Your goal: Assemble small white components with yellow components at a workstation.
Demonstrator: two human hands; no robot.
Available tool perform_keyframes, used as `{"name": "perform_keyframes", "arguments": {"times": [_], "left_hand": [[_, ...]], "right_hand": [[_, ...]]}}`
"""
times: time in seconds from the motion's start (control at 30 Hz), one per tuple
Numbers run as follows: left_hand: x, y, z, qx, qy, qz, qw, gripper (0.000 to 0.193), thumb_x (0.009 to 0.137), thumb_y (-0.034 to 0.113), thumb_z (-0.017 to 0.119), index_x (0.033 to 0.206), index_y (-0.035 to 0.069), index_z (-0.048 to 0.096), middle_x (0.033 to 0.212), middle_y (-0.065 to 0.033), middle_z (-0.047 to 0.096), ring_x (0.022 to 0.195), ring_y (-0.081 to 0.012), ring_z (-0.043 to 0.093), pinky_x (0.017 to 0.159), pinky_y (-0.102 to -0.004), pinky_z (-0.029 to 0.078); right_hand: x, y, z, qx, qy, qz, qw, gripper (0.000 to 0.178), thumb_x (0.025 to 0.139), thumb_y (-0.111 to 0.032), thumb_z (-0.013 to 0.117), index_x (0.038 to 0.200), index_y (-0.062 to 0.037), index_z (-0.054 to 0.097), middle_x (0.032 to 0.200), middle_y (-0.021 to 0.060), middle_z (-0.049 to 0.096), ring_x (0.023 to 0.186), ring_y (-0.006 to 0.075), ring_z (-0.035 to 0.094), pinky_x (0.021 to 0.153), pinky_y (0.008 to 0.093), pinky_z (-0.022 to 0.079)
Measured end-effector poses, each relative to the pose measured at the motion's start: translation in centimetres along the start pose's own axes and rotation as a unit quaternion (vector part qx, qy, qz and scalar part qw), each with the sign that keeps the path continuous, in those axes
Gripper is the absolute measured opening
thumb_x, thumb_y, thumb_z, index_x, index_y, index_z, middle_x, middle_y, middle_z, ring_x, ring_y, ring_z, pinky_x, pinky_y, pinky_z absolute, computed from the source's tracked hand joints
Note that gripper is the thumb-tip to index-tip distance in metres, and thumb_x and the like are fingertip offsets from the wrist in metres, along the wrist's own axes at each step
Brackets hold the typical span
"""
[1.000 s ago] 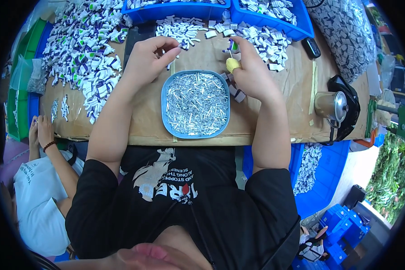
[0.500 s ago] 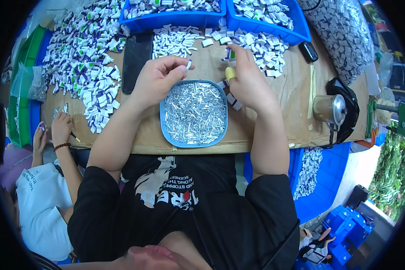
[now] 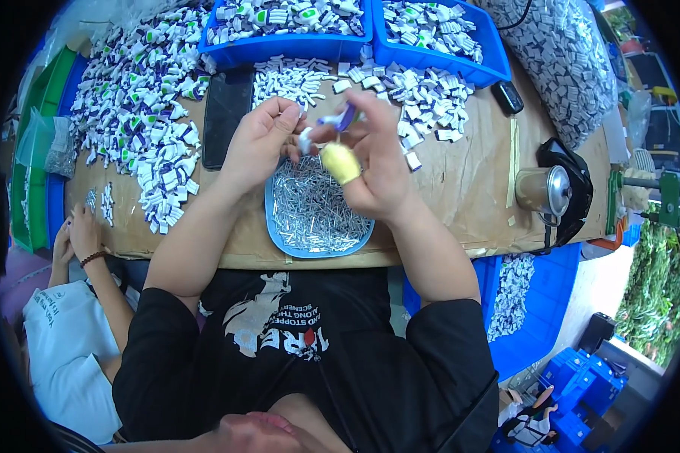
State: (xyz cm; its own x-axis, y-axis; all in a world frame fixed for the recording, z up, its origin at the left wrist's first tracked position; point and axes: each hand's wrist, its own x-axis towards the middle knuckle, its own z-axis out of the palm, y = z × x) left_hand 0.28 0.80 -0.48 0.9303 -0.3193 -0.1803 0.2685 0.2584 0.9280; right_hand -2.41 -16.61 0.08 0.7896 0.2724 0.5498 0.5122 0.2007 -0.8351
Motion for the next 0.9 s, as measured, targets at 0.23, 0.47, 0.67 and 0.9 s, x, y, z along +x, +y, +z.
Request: {"name": "perform_keyframes", "arguments": {"times": [0.23,0.47,0.67,0.9], "left_hand": [[-0.7,0.8,0.1,-0.162,-0.058,-0.118,0.978,0.025,0.096,0.028,0.052,0.101,0.004,0.052,0.078,-0.0018,0.054,0.061,-0.0066,0.051,0.047,-0.0170,0.035],[-0.8,0.3,0.5,-0.247,-0.014,0.091,0.965,0.023,0.095,0.023,0.055,0.101,0.001,0.057,0.073,0.0023,0.047,0.060,-0.0038,0.040,0.046,-0.0162,0.028],[-1.2,0.4,1.2,-0.221,-0.015,0.066,0.973,0.025,0.092,0.024,0.059,0.103,0.001,0.060,0.086,-0.0017,0.059,0.068,-0.0054,0.050,0.058,-0.0179,0.044],[-1.5,-0.1,1.6,-0.183,0.003,0.071,0.980,0.023,0.092,0.023,0.059,0.104,0.003,0.061,0.082,-0.0008,0.058,0.068,-0.0052,0.051,0.059,-0.0180,0.043]], "right_hand": [[1.0,-1.1,0.8,0.106,0.032,0.102,0.989,0.069,0.080,-0.002,0.057,0.143,-0.0057,0.027,0.121,0.0111,0.044,0.107,0.0252,0.053,0.080,0.0311,0.047],[1.0,-1.9,1.0,0.272,0.033,0.340,0.900,0.062,0.084,-0.020,0.063,0.138,-0.0064,0.037,0.106,0.0039,0.049,0.082,0.0161,0.056,0.071,0.0251,0.045],[0.3,-1.4,0.9,0.351,0.019,0.335,0.874,0.057,0.085,-0.024,0.065,0.134,-0.0048,0.043,0.108,0.0054,0.053,0.080,0.0170,0.055,0.070,0.0262,0.046],[0.3,-1.3,1.0,0.357,0.032,0.340,0.869,0.054,0.084,-0.022,0.066,0.131,-0.0053,0.046,0.110,0.0076,0.055,0.081,0.0185,0.057,0.070,0.0277,0.047]]}}
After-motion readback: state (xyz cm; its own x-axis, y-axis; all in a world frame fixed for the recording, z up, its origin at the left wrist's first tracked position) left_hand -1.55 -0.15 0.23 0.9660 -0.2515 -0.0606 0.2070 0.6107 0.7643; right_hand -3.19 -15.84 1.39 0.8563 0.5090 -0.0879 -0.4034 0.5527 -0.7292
